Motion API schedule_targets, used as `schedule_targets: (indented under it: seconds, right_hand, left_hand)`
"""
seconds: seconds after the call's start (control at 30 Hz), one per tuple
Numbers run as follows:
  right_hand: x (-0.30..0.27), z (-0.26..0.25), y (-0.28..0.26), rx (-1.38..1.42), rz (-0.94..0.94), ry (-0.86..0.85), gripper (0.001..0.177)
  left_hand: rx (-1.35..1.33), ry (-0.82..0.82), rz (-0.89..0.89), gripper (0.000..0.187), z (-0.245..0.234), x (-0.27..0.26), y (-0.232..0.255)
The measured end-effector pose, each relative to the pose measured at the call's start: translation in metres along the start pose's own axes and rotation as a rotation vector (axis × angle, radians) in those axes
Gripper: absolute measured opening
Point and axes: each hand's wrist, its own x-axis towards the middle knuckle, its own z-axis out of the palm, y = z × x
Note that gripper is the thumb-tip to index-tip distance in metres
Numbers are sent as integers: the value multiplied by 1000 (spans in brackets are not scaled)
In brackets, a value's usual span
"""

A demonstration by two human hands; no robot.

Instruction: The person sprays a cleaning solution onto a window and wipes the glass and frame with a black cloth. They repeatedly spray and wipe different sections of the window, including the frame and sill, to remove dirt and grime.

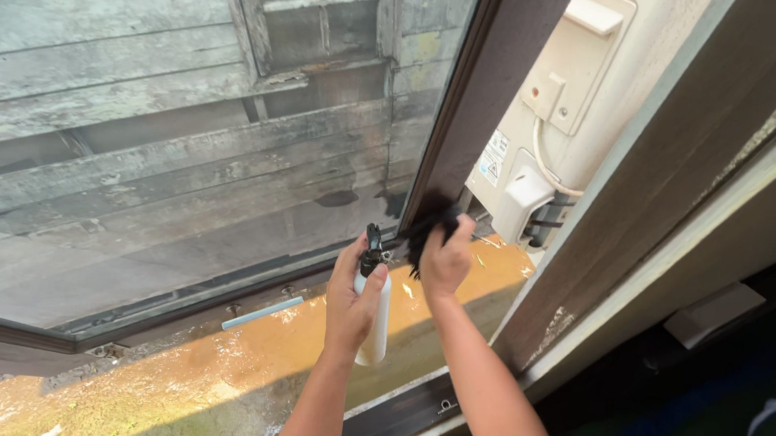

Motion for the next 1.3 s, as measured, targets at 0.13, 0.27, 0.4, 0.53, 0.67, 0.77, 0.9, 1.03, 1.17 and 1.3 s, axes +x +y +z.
schedule_targets:
  seconds: [0.13, 0.27, 0.4, 0.53, 0.67, 0.77, 0.9, 1.03, 1.17, 1.3]
  right_hand:
    - [34, -9, -32, 132, -154, 192, 31]
    - [33, -9, -26, 49, -414, 258, 38]
    - [4, -7, 1, -45, -452, 17, 48]
    - [8, -4, -4, 5, -374, 81, 45]
    - [37, -5, -33, 121, -348, 228, 38]
    - [41, -8, -42, 67, -351, 211, 38]
    - [26, -8, -26, -5, -527, 168, 45]
    - [1, -7, 4, 1, -356, 14, 48]
    - [-9, 1, 25, 243, -99, -81, 47]
    - [-10, 10, 39, 595, 64, -84, 23]
  left_hand:
    - [34, 9, 16, 52, -3, 3, 0]
    - [35, 11, 29, 52, 4, 11, -6]
    - [12, -6, 39, 51, 14, 16, -3]
    - [23, -10, 59, 52, 13, 17, 0]
    - [42, 1, 39, 51, 4, 15, 3]
    - [72, 19, 39, 49, 0, 18, 5]
    - [96, 15, 117, 47, 6, 25, 10]
    - [88, -80, 193, 46, 29, 37, 30]
    - [171, -152, 239, 45, 57, 49, 66]
    - [320, -214, 90, 42, 73, 48, 98]
